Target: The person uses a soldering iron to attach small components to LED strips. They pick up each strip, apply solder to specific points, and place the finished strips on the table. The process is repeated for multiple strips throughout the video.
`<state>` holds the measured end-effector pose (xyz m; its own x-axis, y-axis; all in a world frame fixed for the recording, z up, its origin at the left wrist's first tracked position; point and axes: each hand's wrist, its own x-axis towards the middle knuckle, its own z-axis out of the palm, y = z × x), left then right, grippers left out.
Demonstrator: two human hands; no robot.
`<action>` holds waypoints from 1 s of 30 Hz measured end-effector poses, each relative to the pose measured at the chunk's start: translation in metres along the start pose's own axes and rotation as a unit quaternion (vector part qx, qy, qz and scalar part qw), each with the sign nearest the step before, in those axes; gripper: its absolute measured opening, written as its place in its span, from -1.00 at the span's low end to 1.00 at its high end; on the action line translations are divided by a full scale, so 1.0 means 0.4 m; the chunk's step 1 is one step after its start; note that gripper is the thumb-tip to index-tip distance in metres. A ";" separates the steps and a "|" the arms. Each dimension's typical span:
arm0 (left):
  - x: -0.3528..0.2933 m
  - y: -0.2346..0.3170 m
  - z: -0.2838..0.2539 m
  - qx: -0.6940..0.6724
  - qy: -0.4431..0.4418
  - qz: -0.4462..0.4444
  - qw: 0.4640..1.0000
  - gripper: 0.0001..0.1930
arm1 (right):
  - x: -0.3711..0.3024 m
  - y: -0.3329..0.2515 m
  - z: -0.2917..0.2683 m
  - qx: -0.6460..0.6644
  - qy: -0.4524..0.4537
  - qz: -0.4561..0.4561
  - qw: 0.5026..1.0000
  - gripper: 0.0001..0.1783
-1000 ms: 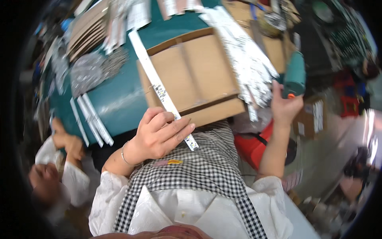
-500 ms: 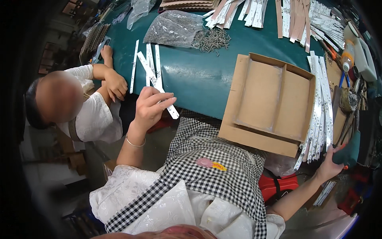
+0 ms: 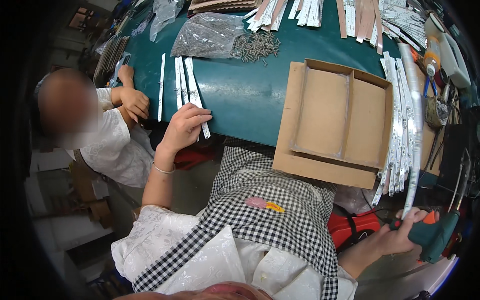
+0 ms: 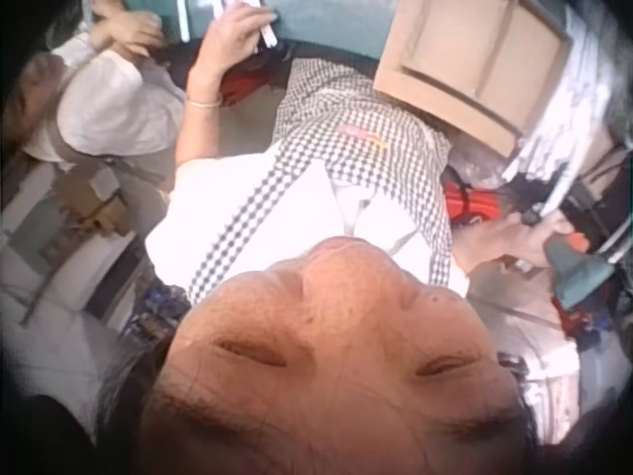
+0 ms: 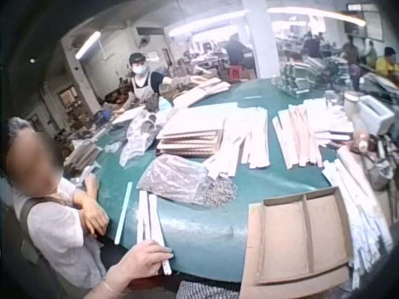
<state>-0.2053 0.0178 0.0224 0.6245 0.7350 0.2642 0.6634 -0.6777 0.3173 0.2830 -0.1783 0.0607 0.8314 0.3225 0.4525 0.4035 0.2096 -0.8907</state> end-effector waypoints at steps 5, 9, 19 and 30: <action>-0.002 0.002 -0.017 0.030 -0.027 -0.001 0.999 -0.67 | -0.107 -0.001 0.055 -0.011 -0.106 0.039 0.994 -0.36; 0.041 0.037 -0.025 0.079 -0.022 -0.002 0.997 -0.67 | -0.182 0.034 0.058 -0.039 -0.115 0.065 0.990 -0.33; 0.349 0.116 0.082 0.049 0.054 -0.111 0.991 -0.87 | -0.289 0.072 0.072 0.050 -0.307 0.115 0.943 -0.31; 0.465 0.068 0.201 0.040 -0.005 -0.289 0.956 -0.79 | -0.250 0.081 0.103 0.055 -0.389 0.183 0.901 -0.16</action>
<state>-0.0380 0.1342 0.0071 0.1472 0.9875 0.0569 0.9280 -0.1578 0.3375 0.1972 -0.1658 -0.0117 0.3646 0.9290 0.0625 0.0812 0.0351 -0.9961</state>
